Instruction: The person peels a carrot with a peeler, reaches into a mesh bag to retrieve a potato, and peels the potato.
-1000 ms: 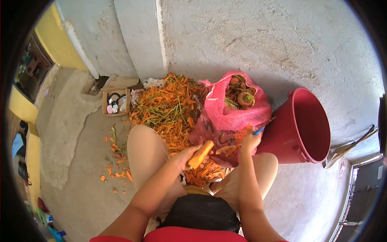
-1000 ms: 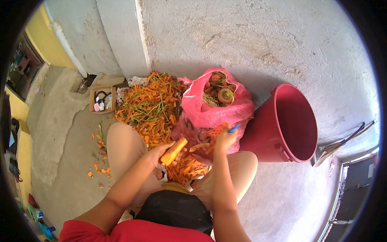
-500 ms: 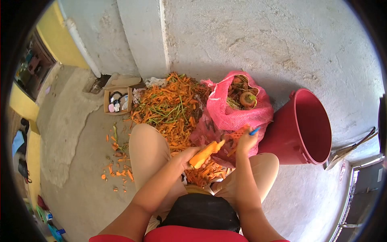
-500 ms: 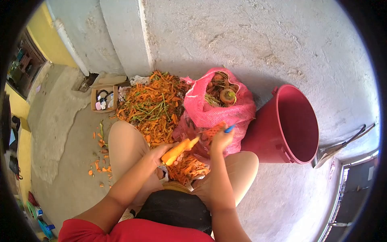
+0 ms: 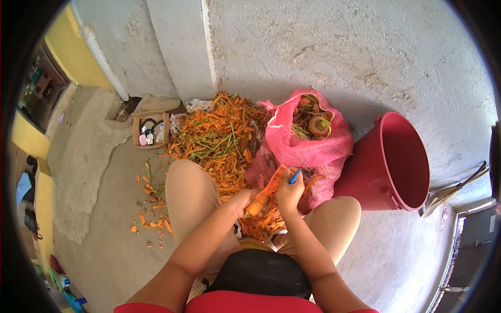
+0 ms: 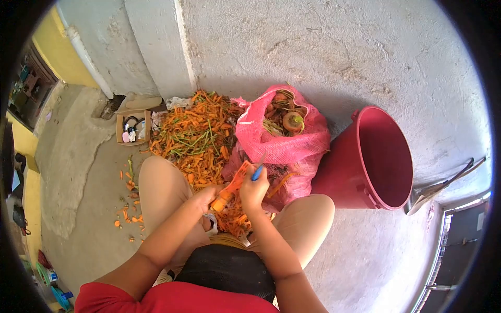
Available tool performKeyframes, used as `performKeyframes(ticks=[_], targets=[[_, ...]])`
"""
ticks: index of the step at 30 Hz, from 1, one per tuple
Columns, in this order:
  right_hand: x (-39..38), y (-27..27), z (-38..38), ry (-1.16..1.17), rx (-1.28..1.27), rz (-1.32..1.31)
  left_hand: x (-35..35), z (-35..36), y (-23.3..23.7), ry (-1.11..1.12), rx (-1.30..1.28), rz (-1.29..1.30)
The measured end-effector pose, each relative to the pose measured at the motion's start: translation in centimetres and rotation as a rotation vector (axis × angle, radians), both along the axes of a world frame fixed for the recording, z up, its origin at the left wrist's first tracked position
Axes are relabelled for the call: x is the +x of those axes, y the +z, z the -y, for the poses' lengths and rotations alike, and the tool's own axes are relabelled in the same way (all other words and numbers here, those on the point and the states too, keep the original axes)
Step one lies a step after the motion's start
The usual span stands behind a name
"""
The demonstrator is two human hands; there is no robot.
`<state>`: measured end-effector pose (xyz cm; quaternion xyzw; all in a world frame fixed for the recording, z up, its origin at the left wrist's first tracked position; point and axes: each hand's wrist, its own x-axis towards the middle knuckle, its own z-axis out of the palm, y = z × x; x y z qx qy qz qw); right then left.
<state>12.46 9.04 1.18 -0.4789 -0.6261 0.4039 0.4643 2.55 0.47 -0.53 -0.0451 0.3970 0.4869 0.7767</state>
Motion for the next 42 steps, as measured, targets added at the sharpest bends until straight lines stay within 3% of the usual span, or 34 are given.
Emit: performKeyframes(ticks=[2,4,7,10,12,14,16,19,21,24,28,32,33,34,37,38,39,41,42], targets=[[0.7,-1.2,-2.7,-0.099,0.077,0.111,-0.5,0.3,-1.2,-0.107,0.076,0.029],[2.3,-4.3,-7.0,-0.290,-0.078,0.018,-0.5,0.5,-0.4,-0.136,0.098,0.047],[4.5,-4.6,-9.2,-0.424,-0.111,0.106,-0.5,0.6,0.4,-0.102,0.130,0.130],[2.4,-2.8,-5.9,-0.159,-0.011,-0.157,-0.1,0.3,-0.1,0.015,0.090,0.114],[0.9,-1.0,-2.8,0.003,0.032,-0.142,-0.1,-0.1,-0.5,0.113,0.036,0.052],[0.4,0.1,-0.1,0.133,-0.118,-0.088,-0.1,0.0,0.7,0.071,0.022,0.024],[0.0,0.7,0.6,0.111,-0.079,0.007,-0.1,0.0,1.3,0.008,-0.023,-0.070],[1.5,-1.7,-3.8,-0.113,0.026,0.081,-0.6,0.7,-0.7,-0.119,0.206,0.197],[3.3,-2.3,-7.1,-0.344,-0.059,0.091,-0.5,0.9,0.1,-0.175,0.229,0.201],[4.2,-1.3,-8.0,-0.411,-0.088,-0.144,-0.4,0.9,0.6,-0.127,0.243,0.172],[1.8,-0.7,-4.0,-0.087,-0.101,-0.213,-0.4,0.2,-1.3,-0.015,0.136,0.072],[-0.1,1.8,1.2,0.149,-0.118,-0.267,0.2,-0.3,1.1,0.040,0.093,0.040],[0.1,1.9,1.8,0.191,-0.165,-0.141,0.4,-0.3,2.8,0.045,0.034,0.016],[0.0,1.7,1.7,0.148,-0.108,-0.071,0.5,-0.2,3.8,0.051,-0.025,-0.009],[0.2,0.2,-0.5,0.006,0.062,0.046,0.0,0.3,-2.0,-0.090,0.208,0.166],[0.8,-0.7,-2.8,-0.118,0.152,0.105,-0.1,0.4,-1.5,-0.115,0.208,0.190],[1.7,-2.9,-5.4,-0.223,0.078,0.023,-0.1,0.6,-0.5,-0.143,0.207,0.217],[3.2,-1.1,-7.2,-0.361,0.032,0.087,-0.2,0.8,0.2,-0.185,0.248,0.349],[3.2,-1.2,-7.3,-0.333,0.018,0.013,-0.2,0.7,0.4,-0.141,0.168,0.202]])
